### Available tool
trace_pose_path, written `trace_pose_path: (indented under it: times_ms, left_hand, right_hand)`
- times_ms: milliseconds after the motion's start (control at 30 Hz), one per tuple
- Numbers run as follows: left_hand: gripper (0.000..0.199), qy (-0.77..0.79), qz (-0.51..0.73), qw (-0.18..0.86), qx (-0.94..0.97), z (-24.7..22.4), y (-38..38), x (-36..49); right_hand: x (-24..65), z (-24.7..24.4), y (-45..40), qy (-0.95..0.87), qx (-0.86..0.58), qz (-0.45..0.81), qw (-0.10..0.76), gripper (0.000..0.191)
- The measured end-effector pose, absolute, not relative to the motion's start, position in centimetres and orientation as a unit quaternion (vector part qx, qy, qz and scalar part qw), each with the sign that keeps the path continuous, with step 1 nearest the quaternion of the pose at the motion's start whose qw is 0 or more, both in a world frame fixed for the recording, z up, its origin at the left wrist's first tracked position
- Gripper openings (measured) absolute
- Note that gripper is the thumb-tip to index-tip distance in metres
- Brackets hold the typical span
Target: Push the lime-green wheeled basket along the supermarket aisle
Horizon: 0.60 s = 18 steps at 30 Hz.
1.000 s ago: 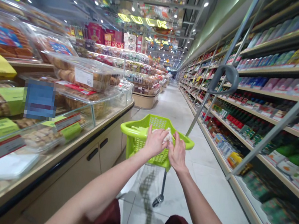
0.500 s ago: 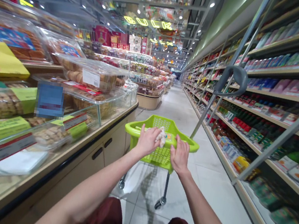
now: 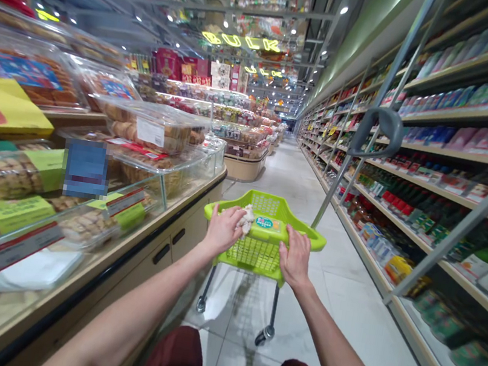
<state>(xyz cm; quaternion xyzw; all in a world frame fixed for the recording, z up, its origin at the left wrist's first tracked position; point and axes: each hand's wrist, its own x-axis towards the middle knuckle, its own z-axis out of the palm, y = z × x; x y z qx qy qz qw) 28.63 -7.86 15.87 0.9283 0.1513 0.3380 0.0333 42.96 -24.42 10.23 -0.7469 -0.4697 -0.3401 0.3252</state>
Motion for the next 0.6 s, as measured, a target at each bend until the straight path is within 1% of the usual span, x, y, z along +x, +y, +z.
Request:
trace_pose_path:
  times_ms: [167, 267, 400, 533, 600]
  left_hand:
    - [0.036, 0.099, 0.323, 0.045, 0.940, 16.4, -12.7, 32.2]
    - [0.034, 0.078, 0.321, 0.054, 0.942, 16.4, -14.2, 33.2]
    - [0.035, 0.063, 0.314, 0.052, 0.946, 16.2, -12.2, 31.4]
    - [0.037, 0.129, 0.322, 0.068, 0.936, 16.4, -8.4, 28.8]
    - [0.043, 0.163, 0.343, 0.100, 0.920, 16.7, -7.5, 28.3]
  right_hand:
    - [42.7, 10.2, -24.3, -0.478, -0.740, -0.348, 0.322, 0.044]
    - [42.9, 10.3, -24.9, -0.487, -0.740, -0.345, 0.311, 0.044]
    - [43.3, 10.2, -25.6, -0.496, -0.740, -0.340, 0.302, 0.045]
    - [43.0, 10.4, -25.6, -0.489, -0.740, -0.336, 0.316, 0.044]
    - [42.3, 11.1, -25.1, -0.470, -0.747, -0.329, 0.336, 0.043]
